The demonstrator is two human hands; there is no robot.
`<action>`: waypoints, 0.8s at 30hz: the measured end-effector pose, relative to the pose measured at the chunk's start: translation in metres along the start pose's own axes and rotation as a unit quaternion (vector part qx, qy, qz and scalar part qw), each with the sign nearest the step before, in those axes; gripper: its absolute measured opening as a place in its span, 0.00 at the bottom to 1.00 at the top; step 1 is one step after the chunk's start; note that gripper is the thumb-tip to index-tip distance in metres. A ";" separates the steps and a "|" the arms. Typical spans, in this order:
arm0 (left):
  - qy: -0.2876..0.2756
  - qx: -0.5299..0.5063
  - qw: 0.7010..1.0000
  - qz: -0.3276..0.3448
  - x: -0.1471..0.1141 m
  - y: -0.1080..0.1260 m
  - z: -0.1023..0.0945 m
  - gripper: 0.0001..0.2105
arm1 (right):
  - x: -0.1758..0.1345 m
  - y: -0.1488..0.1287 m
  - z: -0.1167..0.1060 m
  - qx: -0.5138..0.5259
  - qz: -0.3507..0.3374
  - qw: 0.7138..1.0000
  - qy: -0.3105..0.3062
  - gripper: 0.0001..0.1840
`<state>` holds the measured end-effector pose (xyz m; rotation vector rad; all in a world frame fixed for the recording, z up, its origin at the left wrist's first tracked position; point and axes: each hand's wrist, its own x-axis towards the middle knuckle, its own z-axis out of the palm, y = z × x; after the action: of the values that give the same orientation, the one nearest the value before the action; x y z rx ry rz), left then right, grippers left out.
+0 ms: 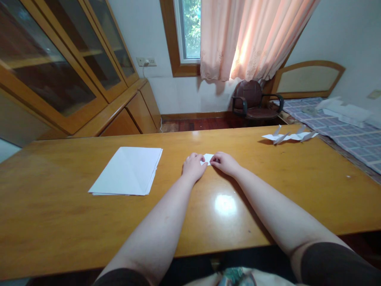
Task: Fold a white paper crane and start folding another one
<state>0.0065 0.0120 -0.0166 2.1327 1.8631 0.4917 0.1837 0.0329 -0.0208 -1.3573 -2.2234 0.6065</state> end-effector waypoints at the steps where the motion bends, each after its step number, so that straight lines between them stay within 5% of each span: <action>1: 0.000 -0.002 1.000 -0.001 0.000 0.000 0.000 0.10 | 0.001 0.001 0.001 -0.005 0.008 1.000 0.003 0.05; 24: -0.022 -0.102 0.994 0.028 0.009 -0.017 0.000 0.15 | 0.000 -0.010 -0.002 -0.019 0.059 0.998 -0.005 0.05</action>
<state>-0.0076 0.0232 -0.0224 2.0472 1.6576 0.6145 0.1783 0.0292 -0.0135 -1.5163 -2.1835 0.6163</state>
